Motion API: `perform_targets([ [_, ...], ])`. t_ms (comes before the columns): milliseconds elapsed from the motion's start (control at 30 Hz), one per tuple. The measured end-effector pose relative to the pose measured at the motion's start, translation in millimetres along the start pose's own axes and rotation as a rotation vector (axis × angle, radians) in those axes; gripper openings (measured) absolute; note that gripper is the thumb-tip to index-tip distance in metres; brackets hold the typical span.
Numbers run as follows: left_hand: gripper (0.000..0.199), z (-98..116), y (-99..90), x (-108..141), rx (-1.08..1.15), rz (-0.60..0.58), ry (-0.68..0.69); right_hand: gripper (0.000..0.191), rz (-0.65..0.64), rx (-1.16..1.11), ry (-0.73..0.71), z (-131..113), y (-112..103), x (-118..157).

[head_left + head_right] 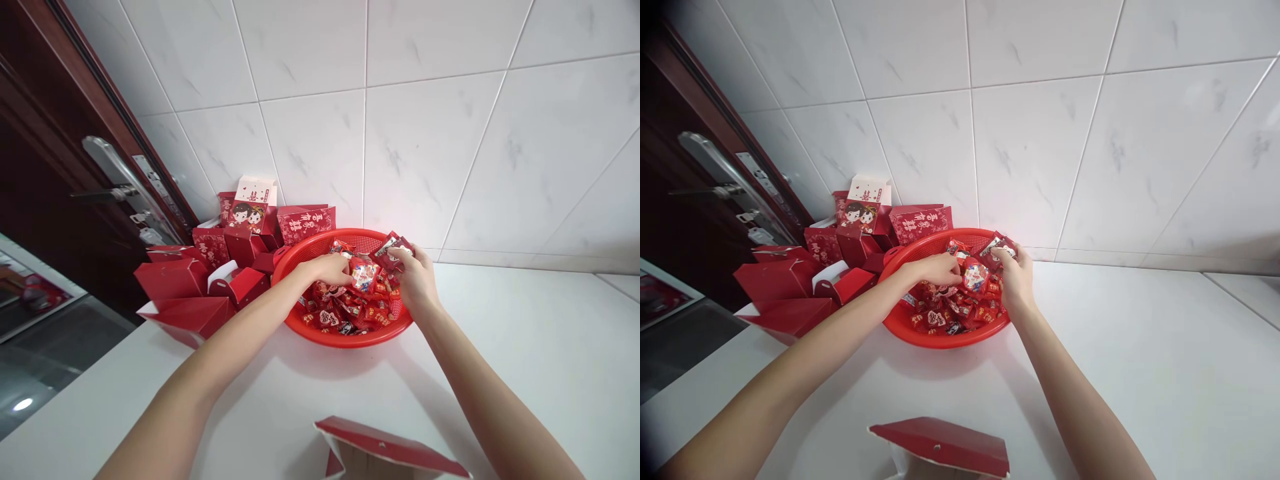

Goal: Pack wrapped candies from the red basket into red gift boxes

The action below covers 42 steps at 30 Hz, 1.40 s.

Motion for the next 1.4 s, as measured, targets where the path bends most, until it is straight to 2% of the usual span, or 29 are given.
perform_targets([
  [233, 0.031, -4.9, 1.8, -8.2, -0.008, 0.048, -0.04, 0.024, 0.017, 0.002, 0.007, 1.3, -1.3, -0.4],
  [400, 0.019, -4.7, 1.5, -9.5, 0.045, 0.261, -0.028, 0.02, 0.043, -0.006, -0.058, 0.9, -2.1, -0.6],
  [467, 0.029, -0.9, 4.9, -11.2, 0.068, 0.299, -0.031, 0.021, 0.057, 0.002, -0.069, 1.1, -2.9, -1.2],
  [633, 0.062, 10.5, 22.6, -17.8, -0.013, 0.239, -0.08, 0.02, 0.069, 0.008, -0.061, 0.1, -3.1, -1.2],
  [700, 0.066, 13.4, 29.3, -21.7, -0.001, 0.225, -0.064, 0.02, 0.07, 0.0, -0.061, -0.6, -2.4, -0.6],
  [800, 0.067, 15.1, 31.8, -27.0, 0.081, 0.229, 0.036, 0.02, 0.07, -0.017, -0.062, -0.9, -2.1, -0.3],
  [867, 0.063, 13.5, 26.2, -27.8, 0.129, 0.254, 0.076, 0.02, 0.068, -0.018, -0.066, -0.6, -2.6, -0.6],
  [933, 0.057, 9.4, 16.0, -25.6, 0.165, 0.31, 0.06, 0.019, 0.065, -0.006, -0.069, -0.1, -3.2, -0.9],
  [1033, 0.045, -0.3, -0.5, -19.5, 0.173, 0.42, -0.055, 0.019, 0.056, 0.013, -0.068, 0.4, -3.5, -1.0],
  [1100, 0.033, -6.1, -7.1, -16.3, 0.093, 0.459, -0.159, 0.019, 0.061, 0.013, -0.07, 0.4, -3.3, -0.9],
  [1233, 0.02, -7.3, -7.3, -12.7, -0.136, 0.481, -0.282, 0.02, 0.08, 0.006, -0.076, 0.0, -2.4, -0.7],
  [1400, 0.019, 3.2, -5.0, -12.2, -0.182, 0.452, -0.211, 0.019, 0.069, -0.025, -0.066, -0.1, -1.4, -0.8],
])
Point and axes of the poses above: each hand's wrist, its own x-axis away from the middle knuckle, its own y-axis out of the palm, z = x × y, the point moved 1 cm from there along -x, towards the middle knuckle, and after that the axes turned 9 degrees about -y, right-handed, at the moved point
